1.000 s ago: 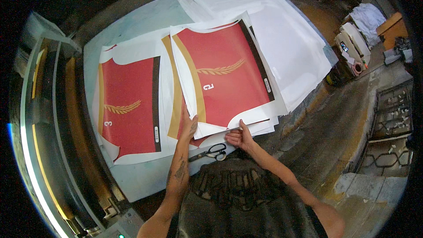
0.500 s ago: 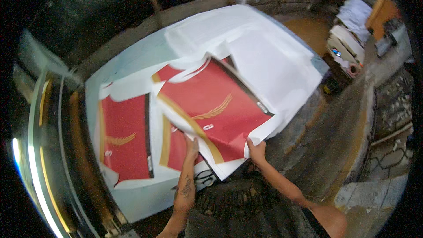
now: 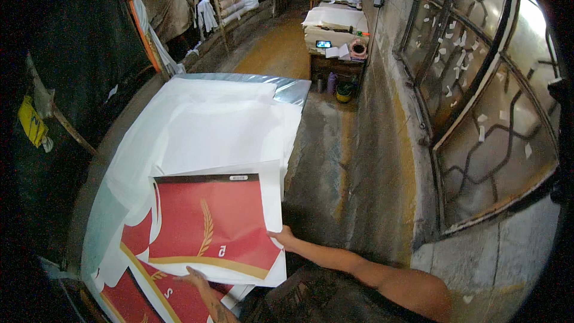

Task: The person uses shears to cut red and white printed fabric pieces on a large worktable. They repeatedly separate stacked sheets, cut along printed outlines, and stack the cut pieces. The person also adjusts a nearby machine and writes in a notebook.

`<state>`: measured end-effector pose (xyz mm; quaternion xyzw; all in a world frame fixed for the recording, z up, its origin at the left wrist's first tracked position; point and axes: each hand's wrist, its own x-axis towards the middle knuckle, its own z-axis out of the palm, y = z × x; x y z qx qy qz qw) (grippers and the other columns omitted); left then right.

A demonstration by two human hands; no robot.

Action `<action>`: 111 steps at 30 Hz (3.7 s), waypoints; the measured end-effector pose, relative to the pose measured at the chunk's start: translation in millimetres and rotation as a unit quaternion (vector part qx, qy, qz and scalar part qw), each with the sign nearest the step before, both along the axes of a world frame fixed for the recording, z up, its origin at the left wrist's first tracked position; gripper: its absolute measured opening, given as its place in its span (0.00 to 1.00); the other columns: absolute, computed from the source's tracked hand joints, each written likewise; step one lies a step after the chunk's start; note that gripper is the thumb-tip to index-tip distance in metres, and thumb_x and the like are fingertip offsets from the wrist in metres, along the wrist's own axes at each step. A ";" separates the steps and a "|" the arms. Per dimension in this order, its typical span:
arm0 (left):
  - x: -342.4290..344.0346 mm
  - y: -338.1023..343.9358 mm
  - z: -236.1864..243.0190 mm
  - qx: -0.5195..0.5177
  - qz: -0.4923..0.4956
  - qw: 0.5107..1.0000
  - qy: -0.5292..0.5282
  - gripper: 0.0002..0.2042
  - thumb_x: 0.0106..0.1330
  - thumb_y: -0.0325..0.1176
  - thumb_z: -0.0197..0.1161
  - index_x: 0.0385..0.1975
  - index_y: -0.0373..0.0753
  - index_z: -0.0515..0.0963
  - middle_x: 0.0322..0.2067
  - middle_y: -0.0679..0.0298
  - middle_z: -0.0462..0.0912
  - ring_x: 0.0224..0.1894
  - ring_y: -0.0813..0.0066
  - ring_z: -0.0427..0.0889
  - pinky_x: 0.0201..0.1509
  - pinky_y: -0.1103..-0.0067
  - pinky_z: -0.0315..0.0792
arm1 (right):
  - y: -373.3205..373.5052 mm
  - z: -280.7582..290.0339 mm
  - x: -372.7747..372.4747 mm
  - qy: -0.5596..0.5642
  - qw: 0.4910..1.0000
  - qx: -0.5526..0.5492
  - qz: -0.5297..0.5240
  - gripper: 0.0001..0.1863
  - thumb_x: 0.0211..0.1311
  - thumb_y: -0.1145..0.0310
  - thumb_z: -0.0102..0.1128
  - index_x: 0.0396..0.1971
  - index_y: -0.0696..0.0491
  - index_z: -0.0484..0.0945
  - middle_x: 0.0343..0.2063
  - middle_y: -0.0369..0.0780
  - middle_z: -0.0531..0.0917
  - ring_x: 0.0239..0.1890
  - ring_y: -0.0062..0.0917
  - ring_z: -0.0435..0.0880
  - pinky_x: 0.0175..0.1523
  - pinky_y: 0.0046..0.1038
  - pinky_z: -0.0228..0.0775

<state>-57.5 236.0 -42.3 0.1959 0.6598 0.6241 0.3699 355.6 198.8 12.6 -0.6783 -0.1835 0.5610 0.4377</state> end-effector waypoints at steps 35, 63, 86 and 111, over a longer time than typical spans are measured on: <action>129.2 26.3 30.5 -0.093 -0.268 0.743 0.607 0.34 0.64 0.56 0.54 0.67 0.47 0.60 0.71 0.48 0.44 0.72 0.50 0.40 0.70 0.49 0.34 | 346.7 352.5 -69.2 -0.700 0.458 0.532 0.127 0.18 0.48 0.78 0.56 0.42 0.52 0.79 0.38 0.46 0.83 0.38 0.43 0.83 0.43 0.38 0.75; 151.0 118.7 51.0 -0.299 0.061 0.936 0.174 0.40 0.44 0.39 0.75 0.56 0.30 0.61 0.56 0.43 0.62 0.60 0.47 0.62 0.62 0.61 0.64 | 242.3 -33.4 208.6 -0.581 0.571 0.384 0.435 0.20 0.66 0.71 0.44 0.56 0.61 0.68 0.61 0.55 0.66 0.63 0.52 0.64 0.64 0.50 0.56; 257.9 289.2 115.7 0.161 -0.169 0.949 0.211 0.42 0.55 0.29 0.67 0.68 0.34 0.49 0.61 0.44 0.63 0.62 0.53 0.66 0.67 0.69 0.58 | 180.8 -34.1 257.2 -0.575 0.599 0.386 0.403 0.30 0.60 0.78 0.48 0.65 0.46 0.63 0.67 0.50 0.58 0.69 0.47 0.56 0.66 0.56 0.50; 133.6 143.5 39.1 -0.425 0.085 0.873 0.221 0.35 0.45 0.50 0.71 0.49 0.32 0.72 0.53 0.44 0.67 0.58 0.50 0.63 0.62 0.62 0.63 | 245.6 3.0 113.3 -0.518 0.501 0.462 0.517 0.37 0.48 0.88 0.43 0.64 0.52 0.63 0.66 0.53 0.59 0.68 0.52 0.55 0.65 0.62 0.42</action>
